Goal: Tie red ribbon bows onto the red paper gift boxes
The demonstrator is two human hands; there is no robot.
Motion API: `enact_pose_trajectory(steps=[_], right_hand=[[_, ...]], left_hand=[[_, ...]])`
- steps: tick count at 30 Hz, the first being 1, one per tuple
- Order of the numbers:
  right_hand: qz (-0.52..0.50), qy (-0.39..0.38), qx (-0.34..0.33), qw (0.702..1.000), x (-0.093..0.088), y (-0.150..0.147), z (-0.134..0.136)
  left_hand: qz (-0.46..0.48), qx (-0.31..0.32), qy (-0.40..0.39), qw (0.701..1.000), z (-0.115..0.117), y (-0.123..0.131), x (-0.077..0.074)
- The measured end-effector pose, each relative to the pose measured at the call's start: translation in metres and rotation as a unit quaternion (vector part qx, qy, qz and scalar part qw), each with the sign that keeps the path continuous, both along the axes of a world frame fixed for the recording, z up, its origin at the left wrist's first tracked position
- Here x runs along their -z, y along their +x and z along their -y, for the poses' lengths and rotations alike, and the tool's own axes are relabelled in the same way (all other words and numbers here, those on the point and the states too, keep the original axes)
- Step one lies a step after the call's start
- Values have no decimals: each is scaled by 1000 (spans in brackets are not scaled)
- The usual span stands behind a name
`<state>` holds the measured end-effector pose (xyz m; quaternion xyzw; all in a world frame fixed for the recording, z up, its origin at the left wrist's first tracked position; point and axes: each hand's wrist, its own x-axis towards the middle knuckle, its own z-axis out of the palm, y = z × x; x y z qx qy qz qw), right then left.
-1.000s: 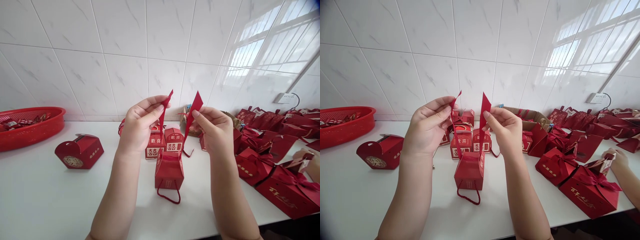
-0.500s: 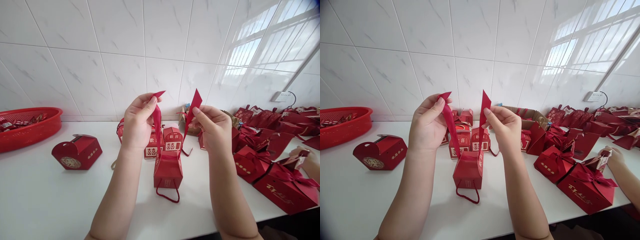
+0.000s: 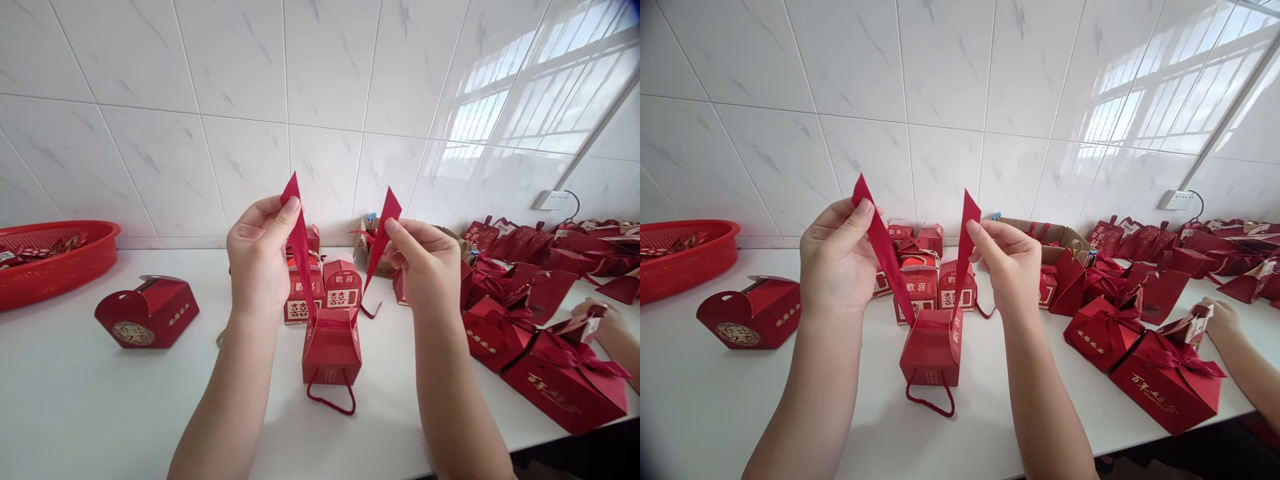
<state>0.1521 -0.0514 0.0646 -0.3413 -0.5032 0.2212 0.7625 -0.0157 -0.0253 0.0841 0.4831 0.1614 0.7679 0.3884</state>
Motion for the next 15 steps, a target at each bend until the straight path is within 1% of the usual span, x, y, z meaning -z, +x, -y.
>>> enact_pose_trajectory(steps=[5, 10, 15], right_hand=[[7, 6, 0, 1000, 0, 1, 1], [8, 13, 8, 1000, 0, 0, 1], [0, 17, 6, 1000, -1, 2, 1]], left_hand=[[3, 7, 1, 1000, 1, 0, 0], [-16, -1, 2, 1000, -2, 3, 2], [-37, 7, 4, 999, -3, 4, 4]])
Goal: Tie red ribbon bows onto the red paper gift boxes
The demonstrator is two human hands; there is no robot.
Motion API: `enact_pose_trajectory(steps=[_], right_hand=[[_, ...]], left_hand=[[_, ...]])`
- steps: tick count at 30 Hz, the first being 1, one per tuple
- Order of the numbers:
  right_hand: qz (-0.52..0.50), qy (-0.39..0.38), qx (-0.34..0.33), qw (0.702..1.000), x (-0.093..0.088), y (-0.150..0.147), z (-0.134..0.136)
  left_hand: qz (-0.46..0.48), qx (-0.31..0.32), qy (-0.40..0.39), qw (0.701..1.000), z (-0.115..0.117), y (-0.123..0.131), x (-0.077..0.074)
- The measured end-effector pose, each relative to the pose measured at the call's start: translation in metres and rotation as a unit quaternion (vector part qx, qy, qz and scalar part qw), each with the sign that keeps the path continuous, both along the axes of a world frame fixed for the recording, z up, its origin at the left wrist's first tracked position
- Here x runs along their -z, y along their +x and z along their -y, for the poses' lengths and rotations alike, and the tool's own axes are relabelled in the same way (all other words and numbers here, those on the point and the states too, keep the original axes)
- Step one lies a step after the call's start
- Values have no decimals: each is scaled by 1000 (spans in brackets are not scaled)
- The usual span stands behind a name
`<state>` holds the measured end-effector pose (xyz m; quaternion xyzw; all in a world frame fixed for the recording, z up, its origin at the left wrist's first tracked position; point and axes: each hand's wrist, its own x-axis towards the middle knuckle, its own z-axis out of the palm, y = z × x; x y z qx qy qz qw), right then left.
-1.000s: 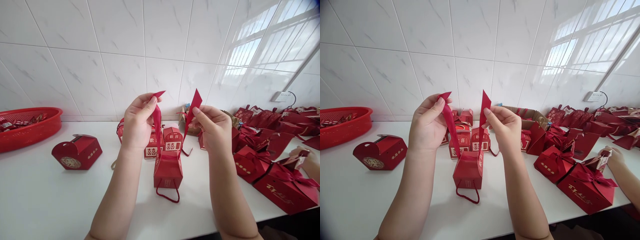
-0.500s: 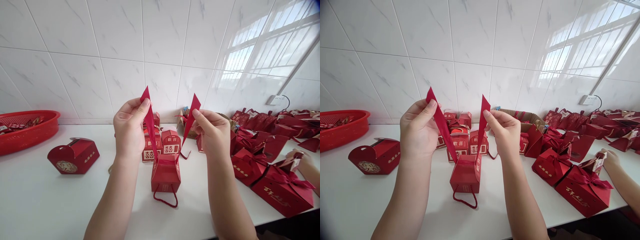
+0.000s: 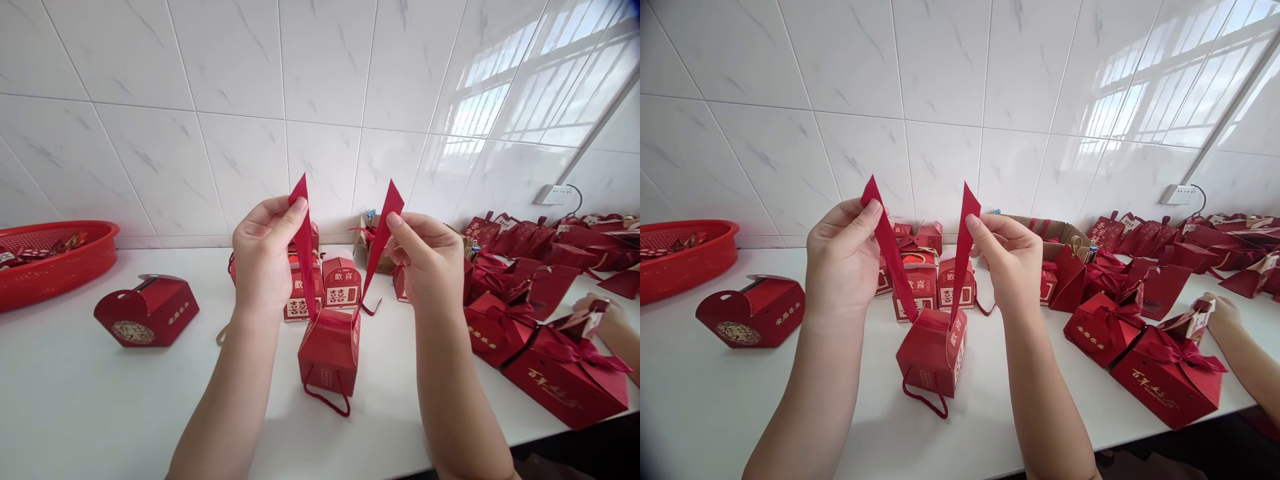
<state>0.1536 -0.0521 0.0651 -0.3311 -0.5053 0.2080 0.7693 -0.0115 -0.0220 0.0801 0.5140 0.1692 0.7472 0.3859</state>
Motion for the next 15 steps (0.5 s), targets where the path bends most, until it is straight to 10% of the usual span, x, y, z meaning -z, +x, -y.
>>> enact_pose_trajectory(steps=[15], right_hand=[[1, -2, 31, 1000, 1, 8, -3]], left_hand=[[-18, -3, -3, 1000, -1, 0, 2]])
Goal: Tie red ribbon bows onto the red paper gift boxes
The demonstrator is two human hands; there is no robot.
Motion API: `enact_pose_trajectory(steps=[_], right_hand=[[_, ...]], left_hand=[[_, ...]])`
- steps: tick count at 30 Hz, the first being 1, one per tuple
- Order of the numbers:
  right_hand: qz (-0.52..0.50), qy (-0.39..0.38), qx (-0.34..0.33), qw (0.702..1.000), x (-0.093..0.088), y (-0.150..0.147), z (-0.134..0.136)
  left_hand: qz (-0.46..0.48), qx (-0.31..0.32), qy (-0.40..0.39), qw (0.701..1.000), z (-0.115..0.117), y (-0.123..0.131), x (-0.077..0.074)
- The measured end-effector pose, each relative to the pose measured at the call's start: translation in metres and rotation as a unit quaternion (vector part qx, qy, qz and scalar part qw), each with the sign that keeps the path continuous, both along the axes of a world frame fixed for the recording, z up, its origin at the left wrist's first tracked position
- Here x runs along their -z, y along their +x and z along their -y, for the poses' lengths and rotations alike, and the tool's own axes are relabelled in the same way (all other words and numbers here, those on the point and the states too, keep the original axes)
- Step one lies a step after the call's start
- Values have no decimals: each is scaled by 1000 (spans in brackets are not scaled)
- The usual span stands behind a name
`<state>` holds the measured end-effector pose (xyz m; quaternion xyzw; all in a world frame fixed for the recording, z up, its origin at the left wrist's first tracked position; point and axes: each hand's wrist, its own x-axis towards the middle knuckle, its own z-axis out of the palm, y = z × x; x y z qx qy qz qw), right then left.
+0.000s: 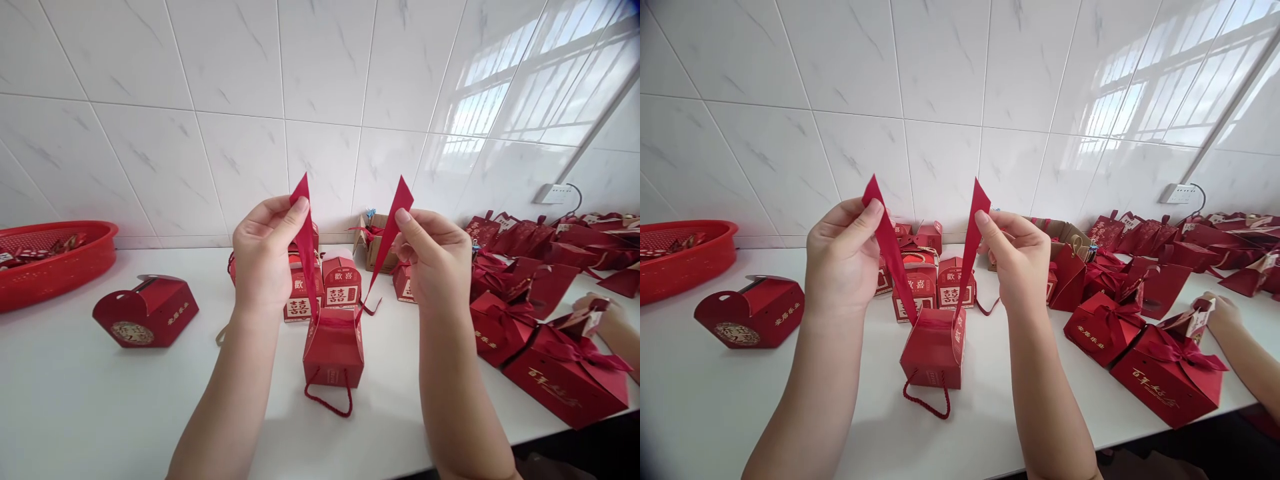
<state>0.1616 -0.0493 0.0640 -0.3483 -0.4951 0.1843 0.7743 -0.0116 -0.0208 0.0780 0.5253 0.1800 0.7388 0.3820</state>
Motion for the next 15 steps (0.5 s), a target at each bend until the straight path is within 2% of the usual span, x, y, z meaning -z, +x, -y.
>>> enact_pose_trajectory(steps=[15], right_hand=[[2, 5, 5, 1000, -2, 2, 1]], left_hand=[[37, -37, 18, 998, -8, -6, -4]])
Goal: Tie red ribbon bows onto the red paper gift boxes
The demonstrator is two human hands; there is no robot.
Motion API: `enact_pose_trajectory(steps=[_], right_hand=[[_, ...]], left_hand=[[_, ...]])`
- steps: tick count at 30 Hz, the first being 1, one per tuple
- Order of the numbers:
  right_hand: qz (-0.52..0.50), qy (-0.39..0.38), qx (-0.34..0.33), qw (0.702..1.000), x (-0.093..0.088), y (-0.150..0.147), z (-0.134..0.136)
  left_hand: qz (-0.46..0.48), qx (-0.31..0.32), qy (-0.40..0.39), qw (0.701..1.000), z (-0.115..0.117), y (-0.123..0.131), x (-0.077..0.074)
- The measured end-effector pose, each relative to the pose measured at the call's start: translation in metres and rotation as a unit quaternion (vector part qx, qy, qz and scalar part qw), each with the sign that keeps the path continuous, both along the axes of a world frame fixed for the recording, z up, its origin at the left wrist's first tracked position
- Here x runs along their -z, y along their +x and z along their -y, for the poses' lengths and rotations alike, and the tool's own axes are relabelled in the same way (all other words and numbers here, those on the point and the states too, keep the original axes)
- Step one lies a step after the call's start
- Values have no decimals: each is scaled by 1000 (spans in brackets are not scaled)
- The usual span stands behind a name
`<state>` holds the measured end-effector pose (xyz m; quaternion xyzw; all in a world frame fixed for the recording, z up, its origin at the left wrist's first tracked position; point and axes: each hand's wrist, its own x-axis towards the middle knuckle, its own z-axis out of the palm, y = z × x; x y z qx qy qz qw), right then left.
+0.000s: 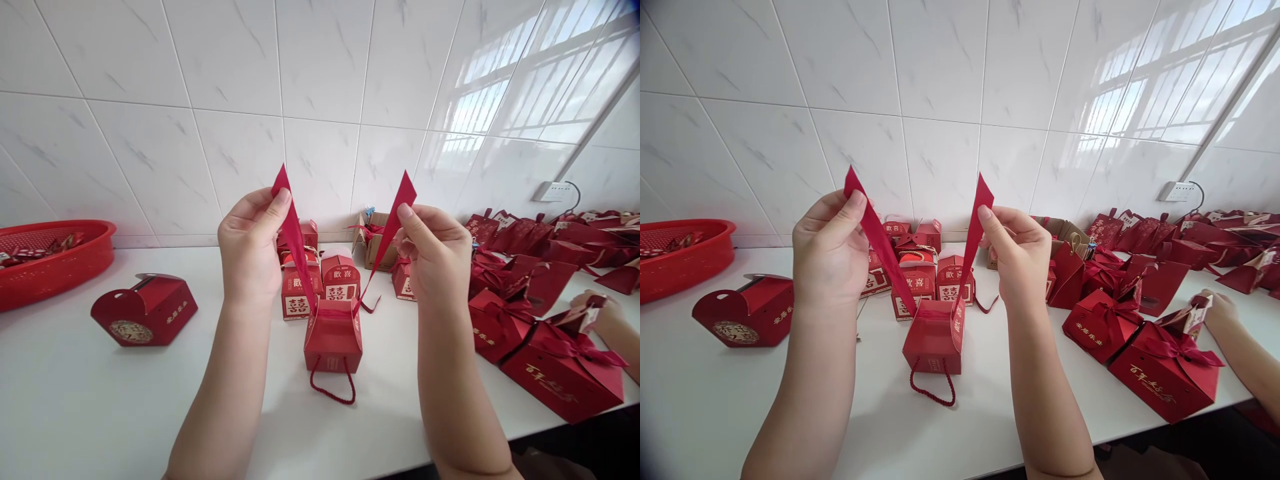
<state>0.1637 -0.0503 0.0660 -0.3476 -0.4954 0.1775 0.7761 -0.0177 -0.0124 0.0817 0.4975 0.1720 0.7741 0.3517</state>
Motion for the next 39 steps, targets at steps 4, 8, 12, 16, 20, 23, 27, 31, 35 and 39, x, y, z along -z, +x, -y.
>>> enact_pose_trajectory(steps=[4, 8, 12, 16, 20, 23, 27, 31, 35, 39], right_hand=[[-6, 5, -8, 1000, 1, 0, 0], [6, 0, -3, 1000, 0, 0, 1], [22, 11, 13, 1000, 2, 1, -2], [18, 16, 13, 1000, 3, 1, -5], [34, 13, 11, 999, 3, 1, -3], [42, 13, 19, 999, 3, 2, -2], [36, 20, 27, 999, 3, 4, -2], [30, 16, 27, 999, 2, 4, -1], [29, 15, 15, 999, 3, 2, -3], [21, 10, -36, 999, 5, -2, -7]], left_hand=[[7, 6, 4, 1000, 0, -1, 0], [15, 28, 14, 999, 2, 0, -1], [4, 27, 8, 1000, 2, 0, -1], [-4, 22, 7, 1000, 2, 1, 0], [3, 29, 11, 1000, 2, 1, 0], [15, 29, 19, 999, 2, 0, -1], [1, 9, 21, 1000, 1, -4, -1], [-4, 4, 22, 1000, 2, -5, -1], [-2, 13, 30, 999, 4, -1, 0], [-4, 22, 0, 1000, 3, 5, 1]])
